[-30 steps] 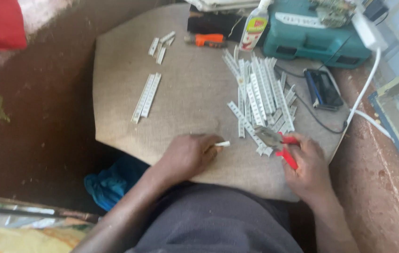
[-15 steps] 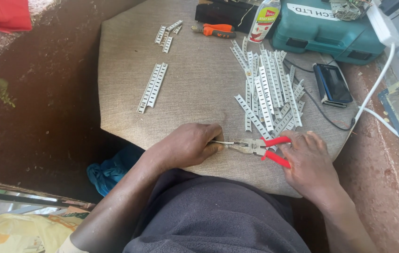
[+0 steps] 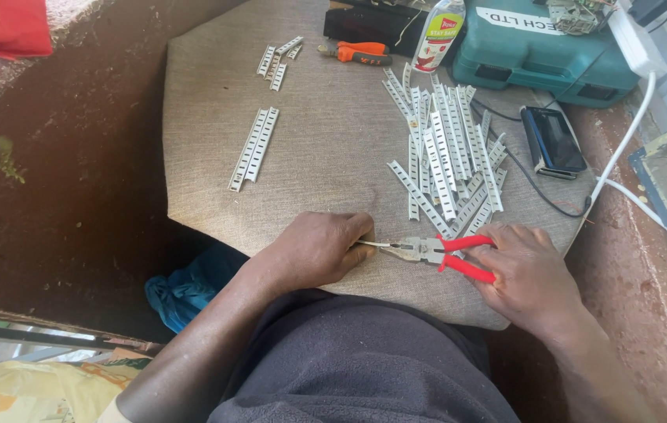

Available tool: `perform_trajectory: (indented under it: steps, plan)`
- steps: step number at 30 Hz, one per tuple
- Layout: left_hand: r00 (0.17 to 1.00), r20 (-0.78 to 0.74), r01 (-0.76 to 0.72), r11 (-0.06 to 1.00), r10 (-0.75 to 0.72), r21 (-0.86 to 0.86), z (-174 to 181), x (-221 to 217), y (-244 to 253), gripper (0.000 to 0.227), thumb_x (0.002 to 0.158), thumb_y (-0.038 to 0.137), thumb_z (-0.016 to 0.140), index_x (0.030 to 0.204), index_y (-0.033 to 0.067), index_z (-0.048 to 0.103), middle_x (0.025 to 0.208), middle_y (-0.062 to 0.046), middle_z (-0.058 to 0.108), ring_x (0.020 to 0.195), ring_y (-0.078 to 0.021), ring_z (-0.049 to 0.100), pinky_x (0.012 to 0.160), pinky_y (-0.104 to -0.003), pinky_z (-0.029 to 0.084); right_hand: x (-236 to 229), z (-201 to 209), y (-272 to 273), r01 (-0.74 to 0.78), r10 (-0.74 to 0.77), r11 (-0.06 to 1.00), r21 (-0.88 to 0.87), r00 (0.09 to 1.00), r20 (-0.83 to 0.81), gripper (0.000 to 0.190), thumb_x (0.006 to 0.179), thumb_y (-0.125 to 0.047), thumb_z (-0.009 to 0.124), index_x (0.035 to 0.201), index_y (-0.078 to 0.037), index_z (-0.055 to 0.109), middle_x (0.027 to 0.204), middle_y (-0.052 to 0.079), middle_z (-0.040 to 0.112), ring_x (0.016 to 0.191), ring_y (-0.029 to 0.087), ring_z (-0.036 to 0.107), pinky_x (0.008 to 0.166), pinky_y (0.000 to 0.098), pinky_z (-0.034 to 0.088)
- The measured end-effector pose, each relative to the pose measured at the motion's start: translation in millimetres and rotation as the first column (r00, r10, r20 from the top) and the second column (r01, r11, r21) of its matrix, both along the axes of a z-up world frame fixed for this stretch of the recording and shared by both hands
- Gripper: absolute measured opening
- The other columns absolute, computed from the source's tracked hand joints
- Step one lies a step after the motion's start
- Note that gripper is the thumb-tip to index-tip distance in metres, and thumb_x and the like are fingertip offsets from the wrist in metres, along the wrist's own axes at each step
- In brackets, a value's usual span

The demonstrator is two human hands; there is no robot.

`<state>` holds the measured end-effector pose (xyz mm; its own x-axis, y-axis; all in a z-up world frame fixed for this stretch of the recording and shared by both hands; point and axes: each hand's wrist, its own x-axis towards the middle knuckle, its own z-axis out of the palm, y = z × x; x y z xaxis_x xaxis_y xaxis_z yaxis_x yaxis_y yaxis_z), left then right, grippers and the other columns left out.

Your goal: The person repeatedly picks up long perforated metal strips from a pile on a table and uses red-handled pliers to cut them into shorter segments. The cut pieces are placed back on the table. The person continues this process throughout the clip.

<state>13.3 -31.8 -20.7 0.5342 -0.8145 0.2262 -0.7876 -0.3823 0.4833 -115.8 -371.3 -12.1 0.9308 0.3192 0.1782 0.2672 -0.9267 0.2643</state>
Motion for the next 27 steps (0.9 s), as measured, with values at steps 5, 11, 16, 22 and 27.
perform_trajectory:
  steps: [5, 11, 16, 22, 27]
  plan:
    - [1.0, 0.029, 0.005, 1.0, -0.004, -0.012, -3, -2, -1, 0.021, 0.103, 0.035, 0.061, 0.103, 0.0143, 0.058, 0.094, -0.008, 0.075, 0.081, -0.04, 0.07, 0.058, -0.054, 0.048, -2, 1, 8, -0.031, 0.031, 1.0, 0.0, 0.994, 0.102, 0.024, 0.092, -0.043, 0.073, 0.092, -0.019, 0.073, 0.124, 0.003, 0.069, 0.109, 0.031, 0.066, 0.086, 0.0456, 0.049]
    - [0.922, 0.369, -0.132, 0.991, 0.116, 0.019, -6, -1, -1, 0.04, 0.108, 0.052, 0.056, 0.091, 0.0176, 0.067, 0.085, -0.003, 0.07, 0.078, -0.0323, 0.069, 0.079, -0.047, 0.046, -1, 0, 21, -0.007, -0.048, 0.965, 0.261, 0.978, 0.203, 0.045, 0.078, -0.047, 0.093, 0.085, -0.02, 0.058, 0.103, 0.001, 0.07, 0.098, 0.024, 0.07, 0.09, 0.0455, 0.057]
    - [0.934, 0.348, -0.102, 0.994, 0.084, 0.033, -18, 1, 0, 0.039, 0.109, 0.048, 0.056, 0.089, 0.0151, 0.06, 0.078, -0.005, 0.066, 0.068, -0.0337, 0.065, 0.067, -0.049, 0.047, 5, 0, 29, -0.019, -0.056, 0.937, 0.35, 0.977, 0.204, 0.118, 0.072, -0.056, 0.093, 0.161, -0.007, 0.032, 0.099, 0.004, 0.077, 0.099, 0.037, 0.074, 0.088, 0.0579, 0.063]
    - [0.892, 0.441, -0.077, 0.995, 0.096, -0.06, -10, -7, 3, 0.048, 0.115, 0.04, 0.033, 0.094, 0.0106, 0.064, 0.069, -0.009, 0.061, 0.066, -0.0329, 0.073, 0.068, -0.046, 0.056, 15, -15, 20, 0.02, -0.07, 0.977, 0.215, 0.971, 0.229, 0.067, 0.085, -0.07, 0.079, 0.121, -0.015, 0.066, 0.09, 0.004, 0.067, 0.091, 0.027, 0.074, 0.088, 0.0427, 0.059]
    - [0.852, 0.488, -0.121, 0.978, 0.19, -0.171, -29, -12, -2, 0.045, 0.114, 0.043, 0.039, 0.094, 0.0123, 0.065, 0.071, -0.008, 0.06, 0.069, -0.0323, 0.071, 0.069, -0.045, 0.053, 15, -20, 17, 0.039, -0.079, 0.981, 0.191, 0.975, 0.209, 0.067, 0.087, -0.076, 0.073, 0.115, -0.016, 0.064, 0.086, 0.003, 0.063, 0.085, 0.026, 0.072, 0.083, 0.0412, 0.058]
